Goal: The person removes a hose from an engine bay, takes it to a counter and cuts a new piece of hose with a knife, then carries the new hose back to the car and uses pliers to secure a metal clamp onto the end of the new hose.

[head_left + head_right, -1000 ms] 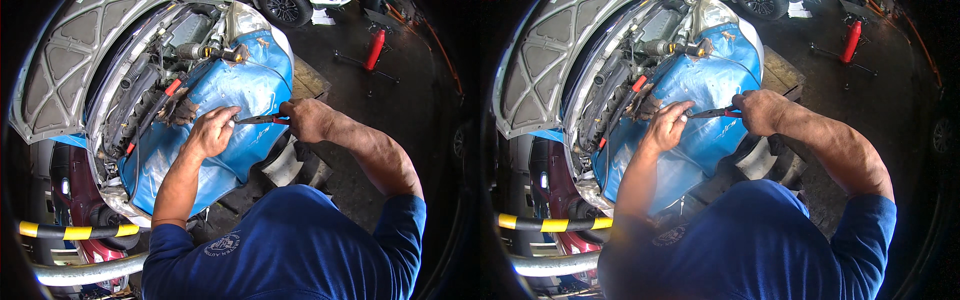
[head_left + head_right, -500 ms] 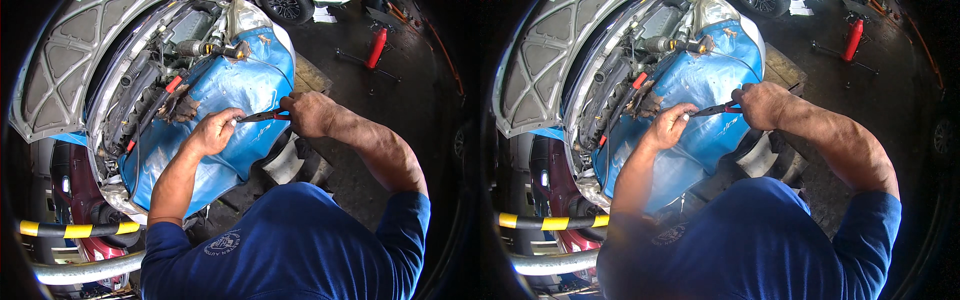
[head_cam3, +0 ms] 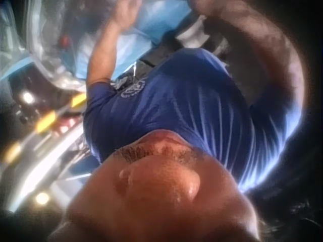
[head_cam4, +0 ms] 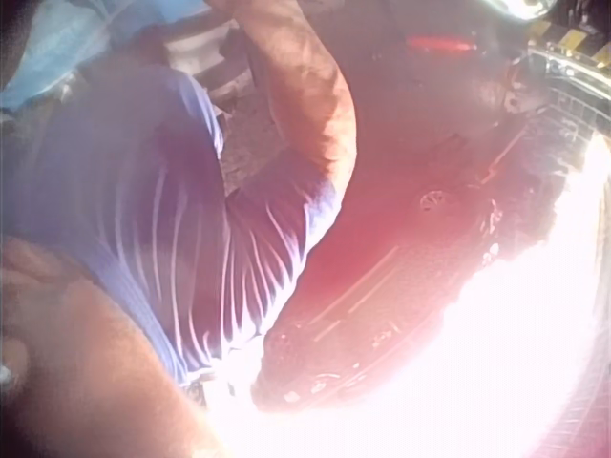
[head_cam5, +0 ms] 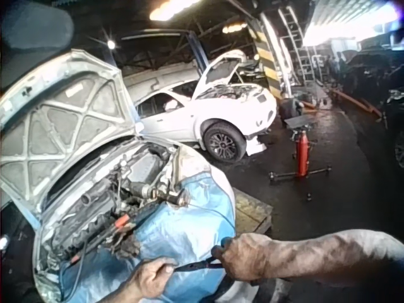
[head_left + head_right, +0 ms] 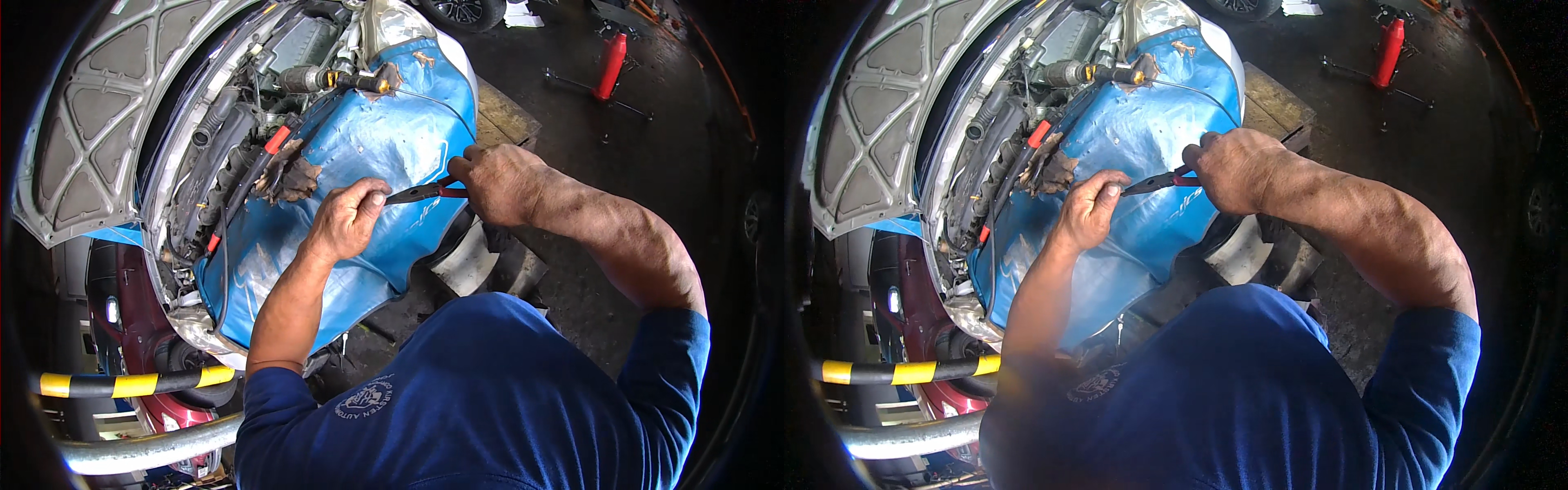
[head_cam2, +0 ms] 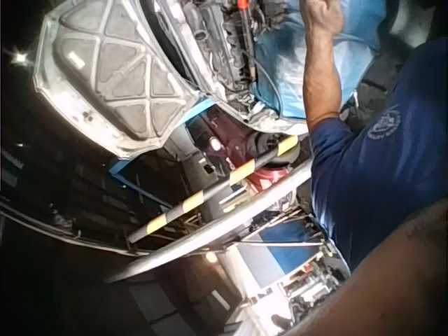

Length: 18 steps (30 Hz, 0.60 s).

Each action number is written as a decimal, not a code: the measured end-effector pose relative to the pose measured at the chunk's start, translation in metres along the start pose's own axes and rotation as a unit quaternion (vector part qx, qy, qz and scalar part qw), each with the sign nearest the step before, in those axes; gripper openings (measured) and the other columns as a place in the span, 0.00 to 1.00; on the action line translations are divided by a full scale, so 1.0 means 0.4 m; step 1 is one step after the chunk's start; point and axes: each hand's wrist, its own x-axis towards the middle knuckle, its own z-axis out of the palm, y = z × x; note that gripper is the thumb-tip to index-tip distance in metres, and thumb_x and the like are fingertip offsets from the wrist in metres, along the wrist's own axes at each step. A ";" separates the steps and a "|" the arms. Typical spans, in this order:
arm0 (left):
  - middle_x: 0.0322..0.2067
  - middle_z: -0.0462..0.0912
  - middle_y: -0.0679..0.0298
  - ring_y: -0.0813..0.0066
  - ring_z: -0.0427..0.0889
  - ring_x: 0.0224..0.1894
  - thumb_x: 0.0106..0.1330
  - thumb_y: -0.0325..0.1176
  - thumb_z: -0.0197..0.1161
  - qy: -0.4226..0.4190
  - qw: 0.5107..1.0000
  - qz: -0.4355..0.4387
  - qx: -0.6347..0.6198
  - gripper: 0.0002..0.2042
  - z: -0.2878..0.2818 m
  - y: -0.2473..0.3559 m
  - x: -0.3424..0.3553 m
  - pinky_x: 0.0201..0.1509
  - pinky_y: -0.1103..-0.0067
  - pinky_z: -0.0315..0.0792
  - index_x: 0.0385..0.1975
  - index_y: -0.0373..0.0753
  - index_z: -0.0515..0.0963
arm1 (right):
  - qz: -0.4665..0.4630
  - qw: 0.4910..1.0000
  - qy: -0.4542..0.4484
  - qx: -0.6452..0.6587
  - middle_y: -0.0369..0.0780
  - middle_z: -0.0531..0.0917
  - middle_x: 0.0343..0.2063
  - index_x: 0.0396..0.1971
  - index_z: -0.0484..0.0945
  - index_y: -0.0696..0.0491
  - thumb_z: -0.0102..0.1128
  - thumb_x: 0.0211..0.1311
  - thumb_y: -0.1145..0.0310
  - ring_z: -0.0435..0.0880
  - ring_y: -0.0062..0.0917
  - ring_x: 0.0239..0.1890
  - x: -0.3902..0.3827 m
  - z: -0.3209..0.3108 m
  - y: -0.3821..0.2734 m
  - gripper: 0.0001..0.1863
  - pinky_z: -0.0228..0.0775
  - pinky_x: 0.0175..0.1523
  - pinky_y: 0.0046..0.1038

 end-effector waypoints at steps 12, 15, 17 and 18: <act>0.15 0.72 0.67 0.81 0.68 0.19 0.63 0.32 0.53 0.058 0.990 -0.091 -0.087 0.09 0.031 -0.041 0.009 0.24 0.79 0.64 0.27 0.33 0.76 | -0.031 0.993 0.048 -0.104 0.46 0.79 0.40 0.46 0.75 0.55 0.53 0.64 0.62 0.84 0.37 0.42 0.003 -0.052 -0.027 0.15 0.79 0.42 0.36; 0.16 0.71 0.68 0.81 0.68 0.19 0.62 0.30 0.53 0.163 0.983 -0.004 -0.085 0.07 0.043 -0.036 0.011 0.23 0.80 0.63 0.25 0.34 0.73 | -0.007 0.998 0.006 -0.056 0.46 0.79 0.39 0.46 0.74 0.55 0.56 0.60 0.64 0.84 0.38 0.40 -0.002 -0.049 -0.036 0.16 0.79 0.42 0.35; 0.16 0.71 0.68 0.81 0.68 0.19 0.62 0.30 0.53 0.182 0.982 0.019 -0.046 0.07 0.051 -0.048 0.008 0.23 0.80 0.63 0.25 0.34 0.72 | 0.013 0.999 -0.029 -0.026 0.46 0.79 0.39 0.48 0.74 0.55 0.57 0.59 0.66 0.84 0.38 0.41 -0.002 -0.048 -0.039 0.17 0.79 0.43 0.36; 0.16 0.71 0.68 0.81 0.67 0.19 0.62 0.29 0.53 0.204 0.978 0.042 -0.009 0.06 0.057 -0.048 0.008 0.23 0.80 0.63 0.25 0.35 0.72 | 0.023 0.998 -0.047 -0.020 0.46 0.79 0.40 0.49 0.73 0.55 0.57 0.58 0.66 0.83 0.38 0.42 -0.002 -0.047 -0.039 0.18 0.78 0.44 0.36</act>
